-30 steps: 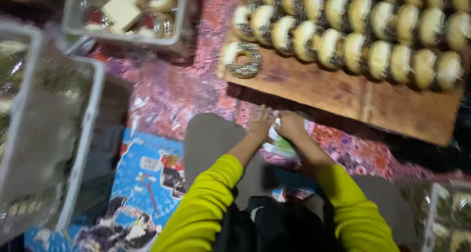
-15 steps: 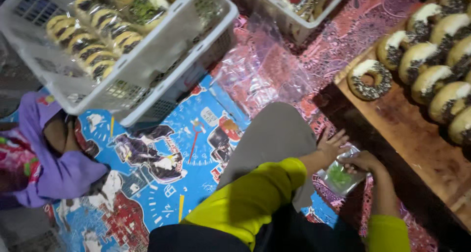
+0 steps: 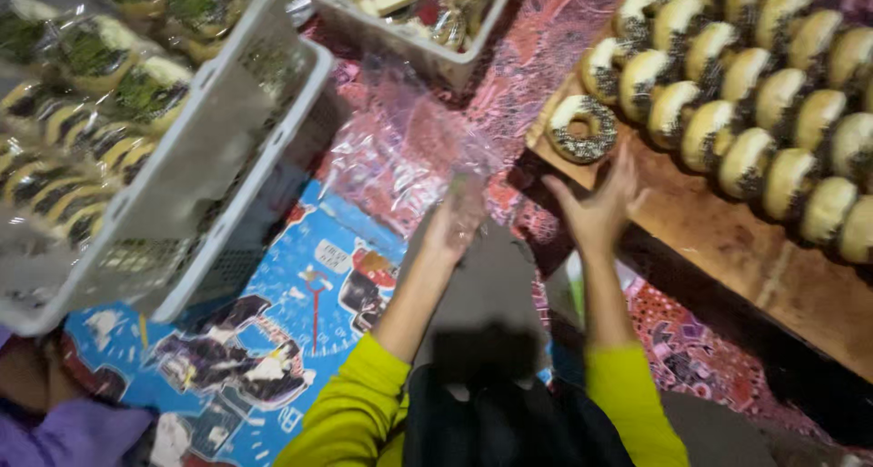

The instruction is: The person sits on the floor and repeatedly picks up ring-shaped pastries from a wooden board, places them into small plastic bags, and arranges the packaged items into a white plastic crate.

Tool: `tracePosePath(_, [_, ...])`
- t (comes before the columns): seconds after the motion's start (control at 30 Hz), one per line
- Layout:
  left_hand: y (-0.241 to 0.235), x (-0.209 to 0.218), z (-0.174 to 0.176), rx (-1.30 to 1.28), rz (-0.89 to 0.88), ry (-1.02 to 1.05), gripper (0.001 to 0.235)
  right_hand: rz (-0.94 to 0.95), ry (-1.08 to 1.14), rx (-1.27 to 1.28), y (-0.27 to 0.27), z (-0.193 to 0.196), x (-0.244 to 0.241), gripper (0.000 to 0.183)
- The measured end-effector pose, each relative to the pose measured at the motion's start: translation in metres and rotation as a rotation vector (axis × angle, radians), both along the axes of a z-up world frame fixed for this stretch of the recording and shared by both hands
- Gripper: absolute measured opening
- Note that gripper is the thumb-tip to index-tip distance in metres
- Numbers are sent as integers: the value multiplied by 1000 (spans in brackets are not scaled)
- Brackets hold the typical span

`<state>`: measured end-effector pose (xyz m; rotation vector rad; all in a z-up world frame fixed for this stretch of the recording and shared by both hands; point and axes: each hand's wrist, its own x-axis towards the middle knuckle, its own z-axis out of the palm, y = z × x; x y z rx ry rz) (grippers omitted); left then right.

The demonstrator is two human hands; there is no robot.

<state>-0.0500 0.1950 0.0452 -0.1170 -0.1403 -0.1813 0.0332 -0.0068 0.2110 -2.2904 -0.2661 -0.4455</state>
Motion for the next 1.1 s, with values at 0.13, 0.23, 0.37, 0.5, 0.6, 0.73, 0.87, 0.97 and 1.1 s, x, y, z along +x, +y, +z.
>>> tracePosePath(0.13, [-1, 1, 29, 563, 203, 595, 50, -245, 165, -141, 27, 1, 54, 126])
tracePosePath(0.23, [22, -21, 34, 666, 124, 634, 51, 239, 270, 2, -65, -2, 54, 126])
tracePosePath(0.37, [31, -39, 0, 555, 137, 631, 49, -27, 153, 232, -132, -29, -4, 100])
tracePosePath(0.5, [-25, -6, -13, 410, 247, 483, 45, -419, 198, 125, -53, -36, -25, 144])
tracePosePath(0.6, [-73, 24, 8, 346, 236, 490, 56, -719, 370, 148, 2, -30, -4, 142])
tracePosePath(0.73, [-80, 33, 48, 293, 207, 537, 61, -401, 115, 425, -30, -19, -14, 113])
tracePosePath(0.87, [-91, 23, 86, 414, 149, 630, 59, -21, 167, 700, -87, 20, -109, 135])
tracePosePath(0.97, [-141, -7, 115, 745, 106, 710, 56, 48, 126, 479, -93, 38, -140, 137])
tracePosePath(1.1, [-171, -21, 150, 619, 179, 633, 45, 30, 201, 523, -99, 54, -150, 141])
